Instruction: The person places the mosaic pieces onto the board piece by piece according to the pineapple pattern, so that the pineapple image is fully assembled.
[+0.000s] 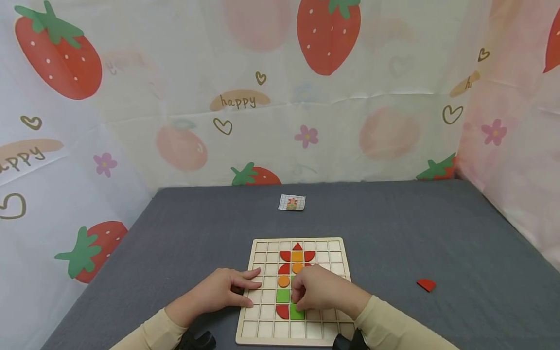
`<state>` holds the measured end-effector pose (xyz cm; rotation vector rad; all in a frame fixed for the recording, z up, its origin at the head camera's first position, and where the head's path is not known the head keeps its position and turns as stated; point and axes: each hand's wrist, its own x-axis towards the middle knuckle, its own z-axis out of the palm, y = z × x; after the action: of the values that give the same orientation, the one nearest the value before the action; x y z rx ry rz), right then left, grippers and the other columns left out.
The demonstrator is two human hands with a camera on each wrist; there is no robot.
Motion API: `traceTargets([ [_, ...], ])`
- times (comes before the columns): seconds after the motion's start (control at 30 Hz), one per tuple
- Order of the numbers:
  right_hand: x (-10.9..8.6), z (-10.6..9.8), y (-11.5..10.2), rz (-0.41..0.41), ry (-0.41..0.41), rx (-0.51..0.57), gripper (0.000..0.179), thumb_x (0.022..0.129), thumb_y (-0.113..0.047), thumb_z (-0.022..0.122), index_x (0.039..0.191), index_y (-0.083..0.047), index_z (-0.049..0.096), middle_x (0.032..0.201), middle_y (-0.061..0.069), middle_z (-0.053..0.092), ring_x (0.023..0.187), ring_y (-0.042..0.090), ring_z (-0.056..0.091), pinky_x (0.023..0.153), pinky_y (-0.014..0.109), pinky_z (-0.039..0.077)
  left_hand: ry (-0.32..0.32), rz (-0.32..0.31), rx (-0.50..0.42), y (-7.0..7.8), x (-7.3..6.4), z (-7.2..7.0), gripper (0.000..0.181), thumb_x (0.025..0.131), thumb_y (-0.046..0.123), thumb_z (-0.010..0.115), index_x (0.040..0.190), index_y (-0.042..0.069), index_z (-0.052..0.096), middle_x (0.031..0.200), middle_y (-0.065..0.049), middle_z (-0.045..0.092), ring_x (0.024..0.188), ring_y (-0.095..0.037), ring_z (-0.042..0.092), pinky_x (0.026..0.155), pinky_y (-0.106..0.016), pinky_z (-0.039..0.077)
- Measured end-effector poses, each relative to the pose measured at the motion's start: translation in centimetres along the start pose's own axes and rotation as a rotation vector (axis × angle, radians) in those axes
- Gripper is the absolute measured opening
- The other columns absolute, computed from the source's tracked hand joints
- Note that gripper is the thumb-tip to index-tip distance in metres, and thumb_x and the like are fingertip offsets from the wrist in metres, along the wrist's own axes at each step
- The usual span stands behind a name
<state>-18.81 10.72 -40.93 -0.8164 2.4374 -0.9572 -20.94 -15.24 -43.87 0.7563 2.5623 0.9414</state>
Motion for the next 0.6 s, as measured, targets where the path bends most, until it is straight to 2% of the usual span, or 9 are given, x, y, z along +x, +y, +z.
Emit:
traceTargets([
  [0.47,0.17,0.11,0.0,0.006,0.011,-0.096,0.022,0.067,-0.001,0.076,0.062,-0.014,0.059,0.059,-0.011,0.052,0.058,0.002,0.044,0.054,0.022,0.041,-0.005,-0.007,0.009,0.03,0.07,-0.05,0.044,0.07,0.034,0.077,0.112,0.024,0.067,0.129,0.009,0.052,0.121,-0.014,0.047,0.096,-0.035,0.041],
  [0.6,-0.3,-0.67,0.36,-0.014,0.015,-0.067,0.018,0.07,-0.004,0.075,0.065,-0.015,0.062,0.063,-0.012,0.055,0.059,0.002,0.048,0.055,0.022,0.043,-0.005,-0.004,0.013,0.03,0.11,0.01,0.045,0.07,0.035,0.077,0.112,0.024,0.067,0.129,0.009,0.052,0.121,-0.015,0.047,0.096,-0.036,0.041],
])
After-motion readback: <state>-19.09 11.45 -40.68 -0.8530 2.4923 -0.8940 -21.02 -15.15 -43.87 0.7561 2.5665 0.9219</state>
